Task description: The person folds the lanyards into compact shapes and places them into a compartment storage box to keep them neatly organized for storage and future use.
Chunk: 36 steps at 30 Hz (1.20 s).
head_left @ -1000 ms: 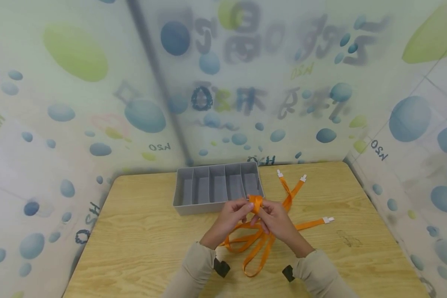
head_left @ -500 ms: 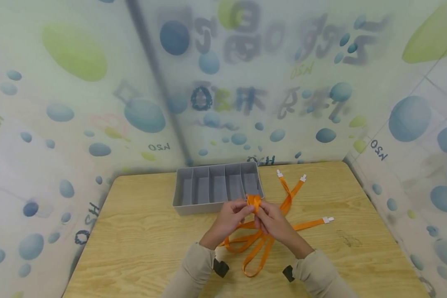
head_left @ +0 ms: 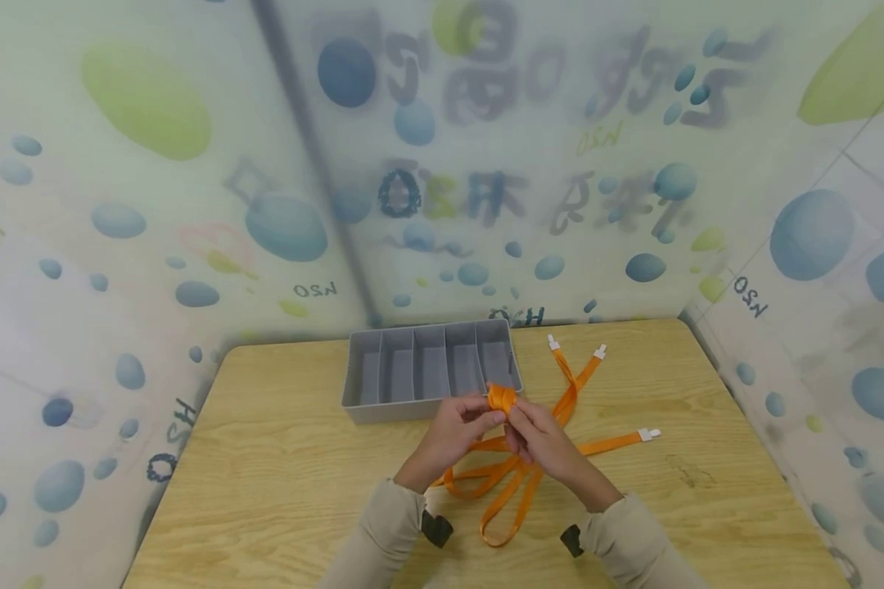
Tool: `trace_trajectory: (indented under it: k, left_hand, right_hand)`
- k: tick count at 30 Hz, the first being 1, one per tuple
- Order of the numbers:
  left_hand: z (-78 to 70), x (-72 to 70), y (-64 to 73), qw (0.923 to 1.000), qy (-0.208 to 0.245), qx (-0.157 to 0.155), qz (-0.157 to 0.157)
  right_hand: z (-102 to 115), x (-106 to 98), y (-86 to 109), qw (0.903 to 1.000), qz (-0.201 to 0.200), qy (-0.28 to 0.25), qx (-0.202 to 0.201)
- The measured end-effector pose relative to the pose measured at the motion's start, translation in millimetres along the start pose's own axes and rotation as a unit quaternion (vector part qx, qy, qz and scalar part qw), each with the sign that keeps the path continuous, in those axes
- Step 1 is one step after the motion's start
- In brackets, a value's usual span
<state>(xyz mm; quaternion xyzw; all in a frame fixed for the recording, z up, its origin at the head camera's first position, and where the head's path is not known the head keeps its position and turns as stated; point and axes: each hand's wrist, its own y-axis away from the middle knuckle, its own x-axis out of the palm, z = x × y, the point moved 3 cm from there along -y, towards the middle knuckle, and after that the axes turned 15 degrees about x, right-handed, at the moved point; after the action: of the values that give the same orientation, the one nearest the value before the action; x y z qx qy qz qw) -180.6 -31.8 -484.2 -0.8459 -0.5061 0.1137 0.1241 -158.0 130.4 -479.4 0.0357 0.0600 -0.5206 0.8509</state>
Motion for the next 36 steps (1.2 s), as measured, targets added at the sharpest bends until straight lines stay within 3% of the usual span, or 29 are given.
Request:
trace_trajectory:
  k: [8,11,16,22,29,36]
  left_hand:
    - [-27.7,2.8,-1.4,0.9994,0.015,-0.024,-0.018]
    - [-29.6,4.0,-1.4,0.9992,0.011,-0.032,-0.021]
    - [-31.5,5.4,-1.2,0.9990,0.006,-0.031,-0.030]
    - [-34.4,3.7,-5.0,0.9987,-0.021,-0.020,-0.042]
    - [-1.7,-3.2,-11.8,0.9966,-0.064,0.003,-0.052]
    - [7.9,-9.4,-20.4,0.9916,-0.102,0.012,-0.078]
  right_hand:
    - [-0.7,-3.9,-1.4,0.9997,0.014,-0.013,0.015]
    - [-0.9,-4.3,-1.4,0.9995,0.005,-0.027,0.012]
    - [-0.2,-6.7,-0.2,0.9971,-0.053,-0.052,-0.018]
    - [-1.1,-10.5,1.5,0.9877,-0.131,-0.083,-0.023]
    - [-6.9,-15.1,-0.4,0.9808,-0.174,-0.087,-0.009]
    - [-14.7,-21.9,-9.4,0.9602,-0.275,-0.040,0.026]
